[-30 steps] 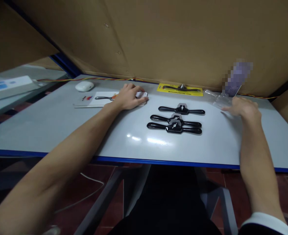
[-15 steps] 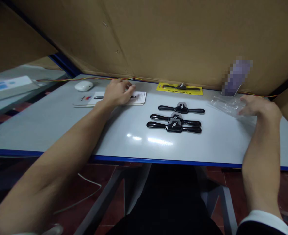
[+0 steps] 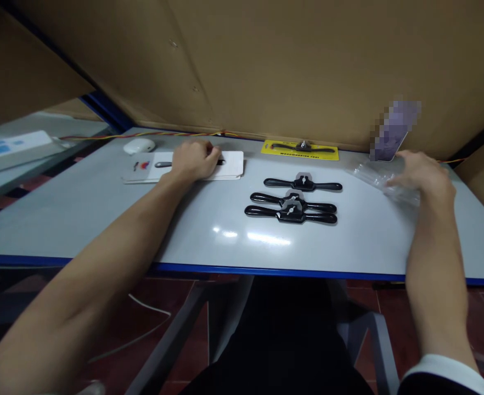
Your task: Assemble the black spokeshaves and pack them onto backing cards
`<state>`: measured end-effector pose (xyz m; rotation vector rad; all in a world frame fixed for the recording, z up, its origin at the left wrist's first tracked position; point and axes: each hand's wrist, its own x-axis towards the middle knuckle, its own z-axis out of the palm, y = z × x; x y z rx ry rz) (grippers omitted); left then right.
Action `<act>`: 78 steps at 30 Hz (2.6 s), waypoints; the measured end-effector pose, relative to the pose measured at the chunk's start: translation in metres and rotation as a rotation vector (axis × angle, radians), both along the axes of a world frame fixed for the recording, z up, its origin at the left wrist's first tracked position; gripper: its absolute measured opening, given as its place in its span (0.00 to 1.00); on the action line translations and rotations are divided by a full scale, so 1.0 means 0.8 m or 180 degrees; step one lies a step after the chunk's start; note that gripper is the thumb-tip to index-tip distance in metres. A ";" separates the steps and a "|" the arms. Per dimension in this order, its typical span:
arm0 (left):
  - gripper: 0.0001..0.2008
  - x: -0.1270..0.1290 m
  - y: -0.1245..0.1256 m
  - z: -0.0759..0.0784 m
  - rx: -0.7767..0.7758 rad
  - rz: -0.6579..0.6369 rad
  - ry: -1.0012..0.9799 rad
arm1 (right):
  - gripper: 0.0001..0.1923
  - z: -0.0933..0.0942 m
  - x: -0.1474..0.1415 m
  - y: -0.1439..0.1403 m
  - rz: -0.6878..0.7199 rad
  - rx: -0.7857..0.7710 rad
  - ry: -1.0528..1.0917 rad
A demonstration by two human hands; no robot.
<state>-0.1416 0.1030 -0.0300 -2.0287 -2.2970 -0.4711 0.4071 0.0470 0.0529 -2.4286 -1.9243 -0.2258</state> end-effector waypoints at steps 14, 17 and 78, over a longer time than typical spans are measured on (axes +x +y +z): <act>0.30 0.015 -0.009 0.011 0.0033 -0.0391 -0.0085 | 0.13 -0.078 -0.154 0.011 0.1637 0.1311 0.1176; 0.30 0.014 -0.005 0.003 0.0163 -0.0630 -0.0080 | 0.11 -0.083 -0.158 0.007 0.1535 0.1366 0.1647; 0.26 0.027 0.013 -0.031 0.0393 -0.1563 0.0007 | 0.30 -0.104 -0.159 0.088 0.2431 0.0673 0.1353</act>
